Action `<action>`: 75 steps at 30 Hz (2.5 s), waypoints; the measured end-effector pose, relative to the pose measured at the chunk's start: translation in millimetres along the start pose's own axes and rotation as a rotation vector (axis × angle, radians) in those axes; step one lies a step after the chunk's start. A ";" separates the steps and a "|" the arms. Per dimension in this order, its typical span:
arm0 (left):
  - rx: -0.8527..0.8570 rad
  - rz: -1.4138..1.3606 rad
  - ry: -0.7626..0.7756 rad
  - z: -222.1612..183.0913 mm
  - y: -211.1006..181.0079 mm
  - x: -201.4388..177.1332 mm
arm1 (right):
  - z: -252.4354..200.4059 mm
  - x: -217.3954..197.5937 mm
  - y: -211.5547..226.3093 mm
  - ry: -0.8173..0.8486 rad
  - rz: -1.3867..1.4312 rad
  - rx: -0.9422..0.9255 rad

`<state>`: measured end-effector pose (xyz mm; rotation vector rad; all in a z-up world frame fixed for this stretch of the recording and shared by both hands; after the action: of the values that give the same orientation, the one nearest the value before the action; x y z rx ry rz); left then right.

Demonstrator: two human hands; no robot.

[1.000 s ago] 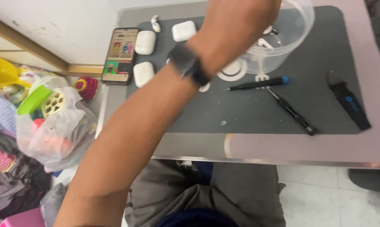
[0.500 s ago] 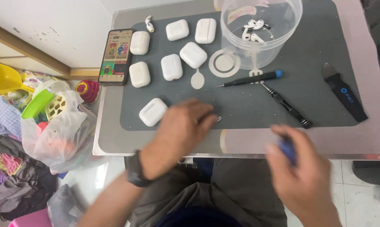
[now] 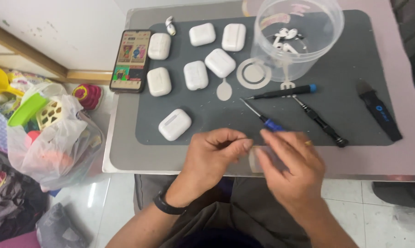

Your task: Securing internal circuitry and components within an earbud charging case using precision tools.

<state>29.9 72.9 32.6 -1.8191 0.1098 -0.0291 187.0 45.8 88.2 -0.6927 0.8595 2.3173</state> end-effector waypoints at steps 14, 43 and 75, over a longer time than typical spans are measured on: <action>0.326 -0.232 0.021 -19.4 -4.3 -12.6 | -5.3 30.2 4.0 -0.065 0.282 0.132; 0.374 -0.249 -0.026 -33.2 -2.3 -22.9 | 7.5 21.8 18.4 0.015 0.275 0.101; 0.035 -0.269 -0.081 -26.7 10.3 -21.4 | 7.3 19.4 53.9 0.026 -0.020 -0.174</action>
<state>5.9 46.6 30.0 -1.7869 -0.1919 -0.1461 136.0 23.1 102.8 -0.8020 0.6634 2.3893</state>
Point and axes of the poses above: each hand's wrist, its own z-axis towards the middle knuckle, its own x-axis out of the palm, y = z × x, the point moved 8 cm from there along z, towards the middle knuckle, and after that the axes turned 4 degrees about y, right-handed, at the moved point
